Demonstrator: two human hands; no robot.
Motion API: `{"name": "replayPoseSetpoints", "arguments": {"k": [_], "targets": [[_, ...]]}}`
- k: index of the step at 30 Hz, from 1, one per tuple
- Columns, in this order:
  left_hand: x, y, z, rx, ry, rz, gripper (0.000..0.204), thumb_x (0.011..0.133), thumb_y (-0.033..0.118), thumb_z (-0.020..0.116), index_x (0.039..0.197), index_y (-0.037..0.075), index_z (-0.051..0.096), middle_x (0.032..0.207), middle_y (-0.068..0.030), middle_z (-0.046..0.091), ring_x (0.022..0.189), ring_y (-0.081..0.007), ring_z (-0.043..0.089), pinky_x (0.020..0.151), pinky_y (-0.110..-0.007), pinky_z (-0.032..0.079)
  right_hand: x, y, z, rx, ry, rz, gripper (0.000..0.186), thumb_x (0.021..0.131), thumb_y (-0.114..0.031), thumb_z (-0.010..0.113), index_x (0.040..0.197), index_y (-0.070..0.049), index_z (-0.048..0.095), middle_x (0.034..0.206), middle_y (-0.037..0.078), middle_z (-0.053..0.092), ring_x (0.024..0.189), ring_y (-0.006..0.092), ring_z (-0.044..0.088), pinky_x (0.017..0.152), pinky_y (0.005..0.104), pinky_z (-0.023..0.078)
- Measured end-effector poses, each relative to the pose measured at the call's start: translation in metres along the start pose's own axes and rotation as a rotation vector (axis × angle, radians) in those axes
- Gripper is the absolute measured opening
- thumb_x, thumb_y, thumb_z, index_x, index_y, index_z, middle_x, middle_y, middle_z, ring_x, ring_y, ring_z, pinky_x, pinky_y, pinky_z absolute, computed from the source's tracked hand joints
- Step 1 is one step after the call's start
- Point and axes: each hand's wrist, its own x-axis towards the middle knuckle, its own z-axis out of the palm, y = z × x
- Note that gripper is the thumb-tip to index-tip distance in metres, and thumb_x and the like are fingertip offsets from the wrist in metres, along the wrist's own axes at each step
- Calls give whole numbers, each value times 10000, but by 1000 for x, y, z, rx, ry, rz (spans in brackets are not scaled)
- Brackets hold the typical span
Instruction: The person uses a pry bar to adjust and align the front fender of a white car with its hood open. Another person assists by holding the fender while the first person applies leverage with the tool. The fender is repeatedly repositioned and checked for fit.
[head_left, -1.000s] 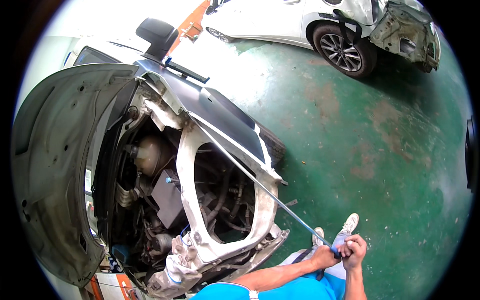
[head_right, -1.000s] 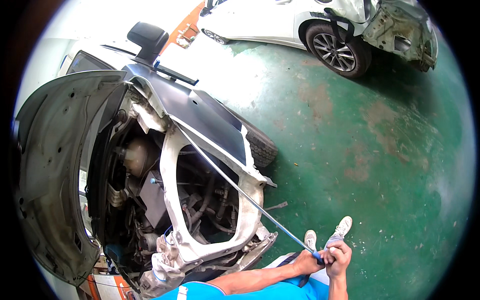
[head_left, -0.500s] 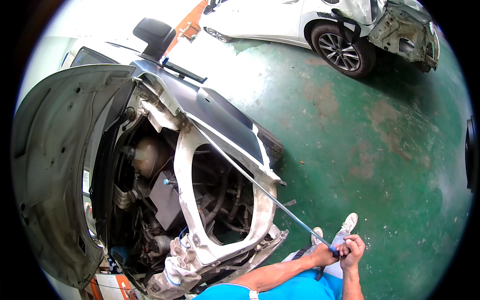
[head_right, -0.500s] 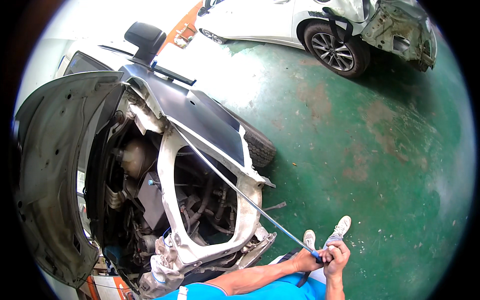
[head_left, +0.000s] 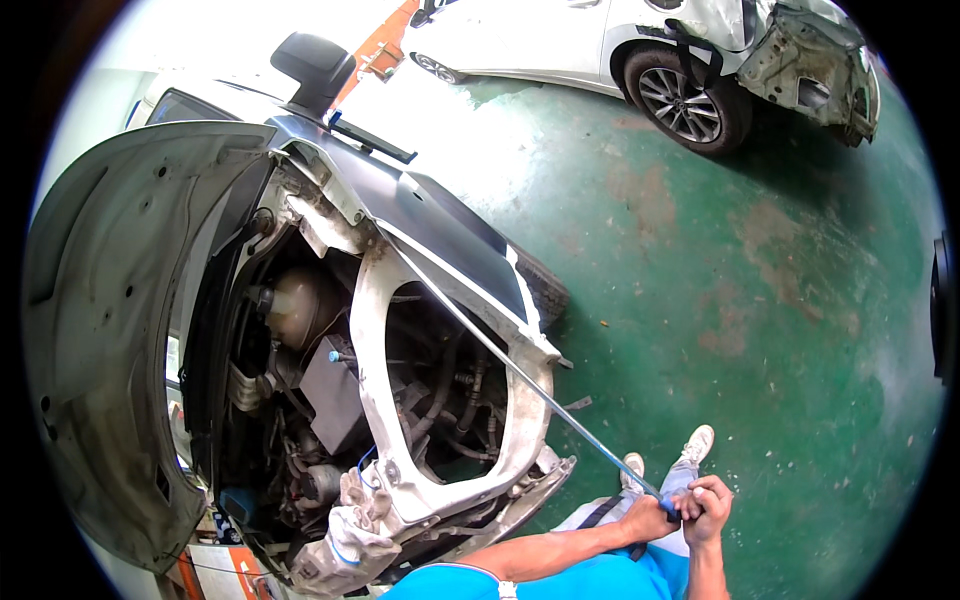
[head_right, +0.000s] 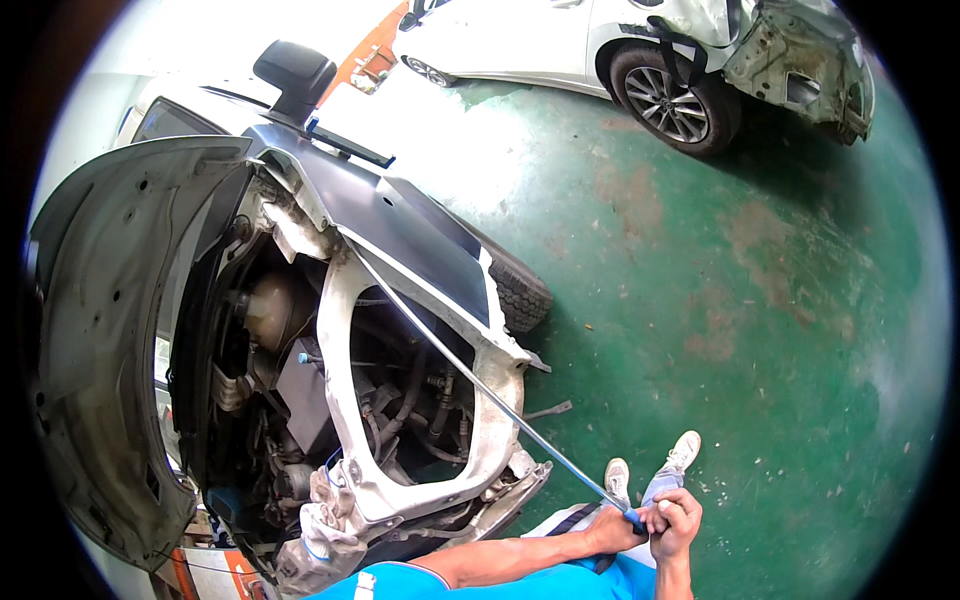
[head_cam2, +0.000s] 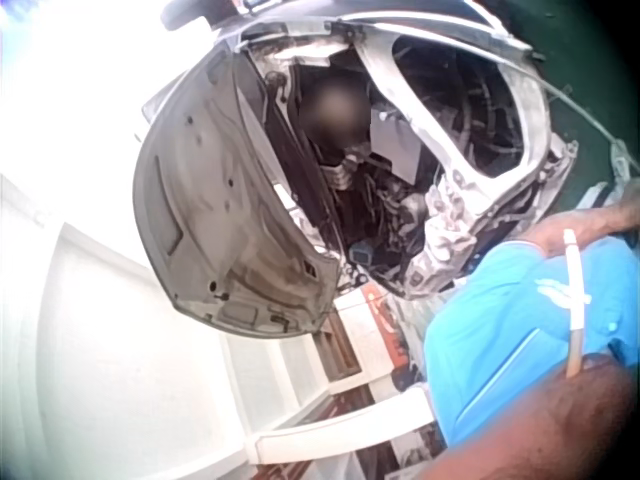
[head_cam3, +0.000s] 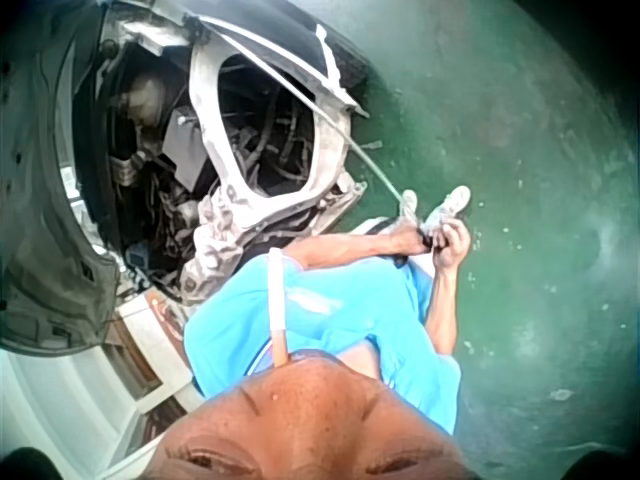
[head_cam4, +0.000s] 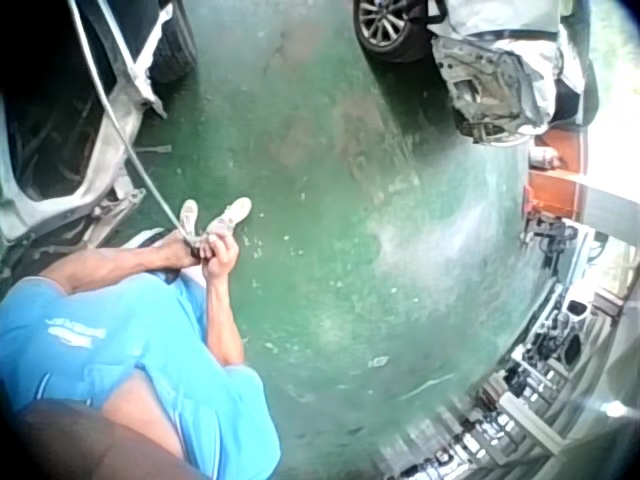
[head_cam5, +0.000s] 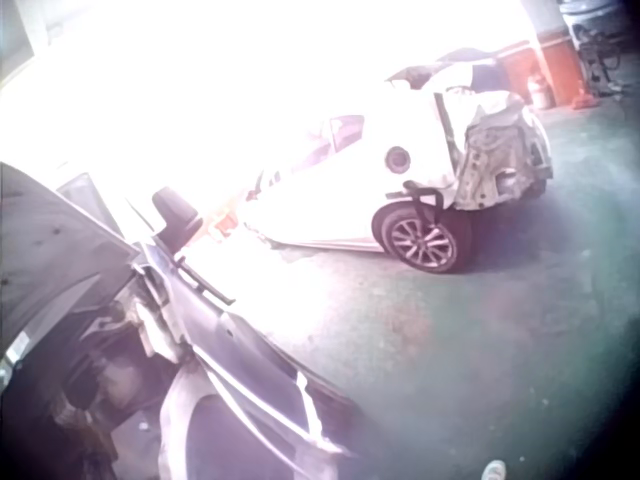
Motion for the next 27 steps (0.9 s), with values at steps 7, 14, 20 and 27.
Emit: {"name": "replayPoseSetpoints", "arguments": {"k": [7, 14, 20, 27], "targets": [[9, -4, 9, 38, -30, -48, 258, 777, 298, 745, 924, 127, 619, 702, -143, 634, 660, -388, 633, 557, -450, 476, 5, -10, -1, -18, -10, -7, 134, 807, -88, 556, 826, 39, 594, 491, 9, 412, 390, 116, 396, 475, 316, 474], [16, 5, 1, 35, 15, 68, 214, 766, 266, 720, 873, 119, 608, 656, -146, 625, 620, -378, 640, 534, -455, 494, 6, -9, -1, -69, 14, -22, 135, 815, -106, 545, 826, 19, 595, 484, 2, 395, 391, 121, 400, 494, 332, 496], [18, -6, 3, -22, 4, 152, 234, 752, 284, 771, 863, 142, 620, 670, -96, 621, 616, -339, 632, 551, -420, 486, 5, -5, 1, -88, 66, -61, 134, 814, -103, 544, 825, 21, 594, 481, 2, 395, 383, 118, 396, 479, 320, 490], [23, 8, 4, 2, -17, 7, 231, 778, 270, 696, 915, 103, 615, 683, -189, 642, 657, -413, 643, 555, -491, 501, 13, -12, -4, -10, 20, -19, 130, 814, -75, 554, 842, 45, 598, 494, 13, 420, 391, 117, 400, 467, 312, 474]]}}
